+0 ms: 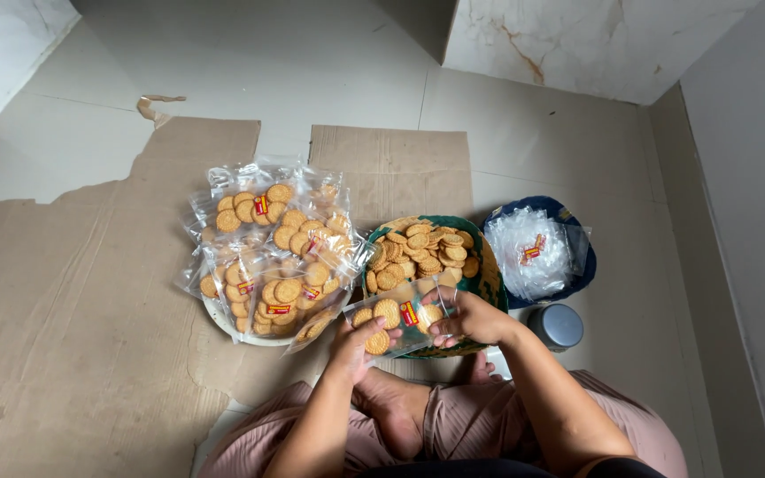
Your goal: Manually picking up cookies from a basket and placing them into small plastic bags for packaging.
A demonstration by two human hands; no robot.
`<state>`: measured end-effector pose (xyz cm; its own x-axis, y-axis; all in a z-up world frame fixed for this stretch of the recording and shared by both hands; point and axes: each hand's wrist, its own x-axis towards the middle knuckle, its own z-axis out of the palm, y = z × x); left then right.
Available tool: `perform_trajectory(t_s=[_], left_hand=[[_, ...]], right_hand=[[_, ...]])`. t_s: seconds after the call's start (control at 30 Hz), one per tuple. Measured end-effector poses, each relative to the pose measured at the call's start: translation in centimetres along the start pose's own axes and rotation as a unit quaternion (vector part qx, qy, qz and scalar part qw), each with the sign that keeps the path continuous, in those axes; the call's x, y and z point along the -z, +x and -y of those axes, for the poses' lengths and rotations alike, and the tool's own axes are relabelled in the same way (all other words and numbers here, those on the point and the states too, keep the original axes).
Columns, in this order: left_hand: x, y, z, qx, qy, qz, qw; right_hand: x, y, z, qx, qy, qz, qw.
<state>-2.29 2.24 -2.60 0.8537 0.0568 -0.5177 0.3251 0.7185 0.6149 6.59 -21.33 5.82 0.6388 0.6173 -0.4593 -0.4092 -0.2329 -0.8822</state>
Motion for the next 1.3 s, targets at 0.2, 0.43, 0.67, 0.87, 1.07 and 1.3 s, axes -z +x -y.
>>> perform_trajectory(t_s=[0.2,0.43,0.67,0.87,1.07,1.3], left_hand=[[-1.2,-0.2,-0.8,-0.006,0.013,0.003,1.0],[-1.4,-0.3,-0.9,-0.007,0.024,0.013,1.0],[-2.2,-0.8,-1.4,-0.009,0.007,-0.014,1.0],[-2.5,-0.7,-1.5,-0.018,0.003,-0.009,1.0],[-1.9,0.4,-0.8,-0.013,0.007,0.002,1.0],[-2.4,0.6,-0.9,0.018,0.005,-0.038,0.999]], right_hand=[[-0.5,-0.5,1.9,-0.026,0.018,0.01,0.999],[-0.1,-0.1,0.5,-0.044,0.008,0.05,0.998],[1.1,1.7,-1.9,0.004,-0.045,-0.009,0.999],[0.9,2.0,-1.6,0.002,-0.015,-0.057,0.998],[1.4,1.8,-2.2,-0.001,0.011,-0.025,1.0],[1.4,2.7,-2.6,0.036,0.0,-0.045,0.998]])
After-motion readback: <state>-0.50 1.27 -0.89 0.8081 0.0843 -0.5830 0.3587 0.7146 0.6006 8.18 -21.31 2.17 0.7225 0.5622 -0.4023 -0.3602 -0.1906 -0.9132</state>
